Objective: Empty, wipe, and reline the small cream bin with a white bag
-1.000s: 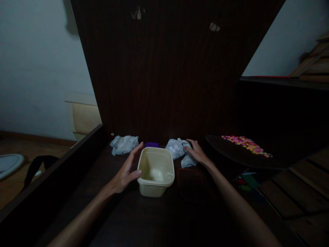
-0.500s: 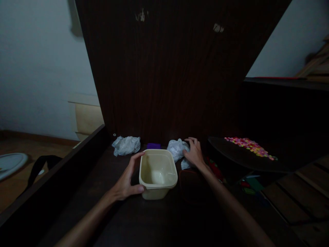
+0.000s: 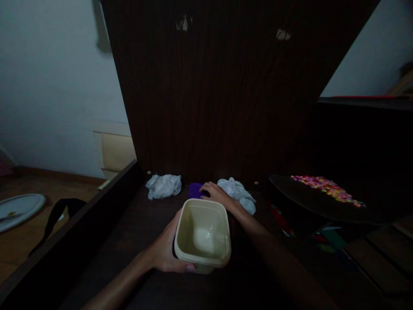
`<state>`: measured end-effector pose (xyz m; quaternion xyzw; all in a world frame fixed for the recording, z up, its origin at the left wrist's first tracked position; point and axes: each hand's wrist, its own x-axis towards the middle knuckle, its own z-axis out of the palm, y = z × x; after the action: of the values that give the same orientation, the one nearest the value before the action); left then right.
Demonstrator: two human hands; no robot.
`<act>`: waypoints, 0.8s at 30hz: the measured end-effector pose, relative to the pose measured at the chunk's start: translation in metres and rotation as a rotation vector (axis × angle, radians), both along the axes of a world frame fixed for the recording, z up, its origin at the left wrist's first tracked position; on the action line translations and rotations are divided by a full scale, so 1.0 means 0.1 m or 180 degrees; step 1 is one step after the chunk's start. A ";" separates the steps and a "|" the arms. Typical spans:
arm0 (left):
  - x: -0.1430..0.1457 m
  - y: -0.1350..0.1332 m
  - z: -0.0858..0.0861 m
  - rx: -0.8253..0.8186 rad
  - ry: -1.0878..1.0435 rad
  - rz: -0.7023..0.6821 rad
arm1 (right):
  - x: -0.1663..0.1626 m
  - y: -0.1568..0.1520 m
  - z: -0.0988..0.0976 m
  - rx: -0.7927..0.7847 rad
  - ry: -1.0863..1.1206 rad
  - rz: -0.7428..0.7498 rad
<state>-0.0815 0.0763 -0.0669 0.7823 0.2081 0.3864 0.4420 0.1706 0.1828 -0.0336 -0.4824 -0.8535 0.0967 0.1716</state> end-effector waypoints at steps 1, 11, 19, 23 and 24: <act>-0.01 -0.01 -0.01 0.0010 -0.0004 0.0002 | -0.03 0.01 -0.03 -0.0041 -0.0045 0.0022; 0.01 -0.04 -0.06 0.0253 0.0002 -0.0105 | -0.16 0.14 -0.21 -0.0104 -0.0330 -0.0147; -0.03 -0.03 -0.12 0.0327 -0.0016 -0.0146 | -0.23 0.16 -0.23 -0.0160 -0.0316 -0.0166; 0.00 -0.02 -0.11 0.0255 -0.0095 -0.0147 | -0.25 0.17 -0.26 -0.0280 -0.0127 -0.0265; 0.00 -0.02 -0.12 0.0250 -0.0132 -0.0141 | -0.26 0.19 -0.26 -0.0313 -0.0044 -0.0314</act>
<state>-0.0813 0.0742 -0.0787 0.7953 0.1662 0.4005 0.4236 0.1447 0.2015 -0.0593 -0.5323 -0.8241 0.1267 0.1464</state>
